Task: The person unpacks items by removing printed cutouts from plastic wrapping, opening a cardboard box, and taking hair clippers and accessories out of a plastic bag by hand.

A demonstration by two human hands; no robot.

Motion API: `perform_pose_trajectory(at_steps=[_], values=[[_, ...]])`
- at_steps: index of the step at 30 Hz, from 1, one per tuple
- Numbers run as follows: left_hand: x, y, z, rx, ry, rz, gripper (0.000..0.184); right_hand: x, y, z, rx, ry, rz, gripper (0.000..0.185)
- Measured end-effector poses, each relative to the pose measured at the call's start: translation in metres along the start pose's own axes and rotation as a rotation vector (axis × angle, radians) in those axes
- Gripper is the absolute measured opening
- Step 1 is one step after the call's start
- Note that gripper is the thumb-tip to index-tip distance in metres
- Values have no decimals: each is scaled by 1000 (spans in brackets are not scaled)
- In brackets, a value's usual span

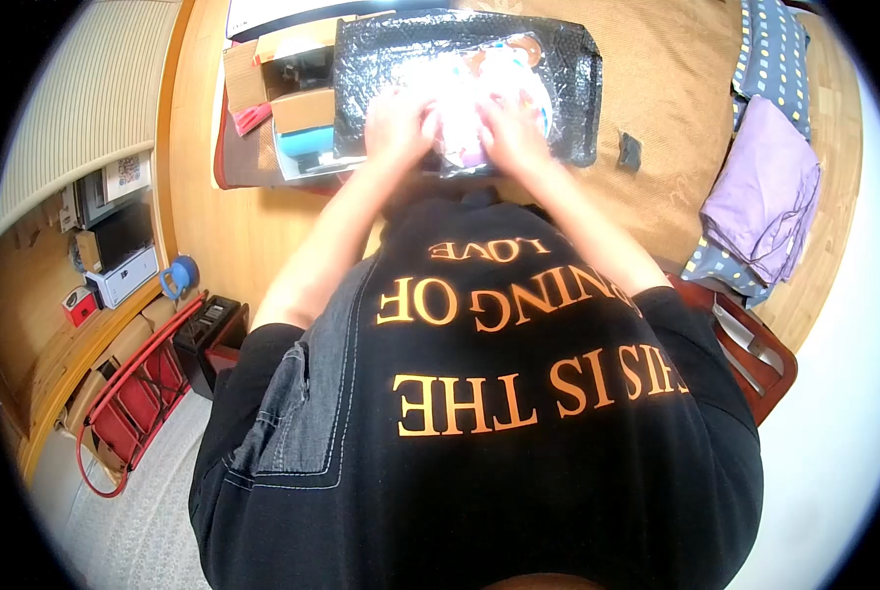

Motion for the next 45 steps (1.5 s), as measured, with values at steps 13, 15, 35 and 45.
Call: perform_pose_trajectory(at_steps=[13,15,35,45], values=[[12,-33,5,-329,-167,-144,22,-10,27,-1,46,1,88,44],[14,-33,2,-352,-168,-135,29,-9,27,-2,79,-49,61,45],[29,-26,-2,-436,-101,-126,36,-2,31,7,87,-91,88,45],[28,-33,2,-462,-25,-96,19,3,31,9,75,-113,109,49]])
Point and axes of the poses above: each hand's wrist, its own z-axis away from the middle knuckle, its own x-axis out of the palm, y = z × x, the point moved 5 cm from there along -z, towards the middle knuckle, and after that the axes turned 1 degree about -x, right-handed, at the moved point
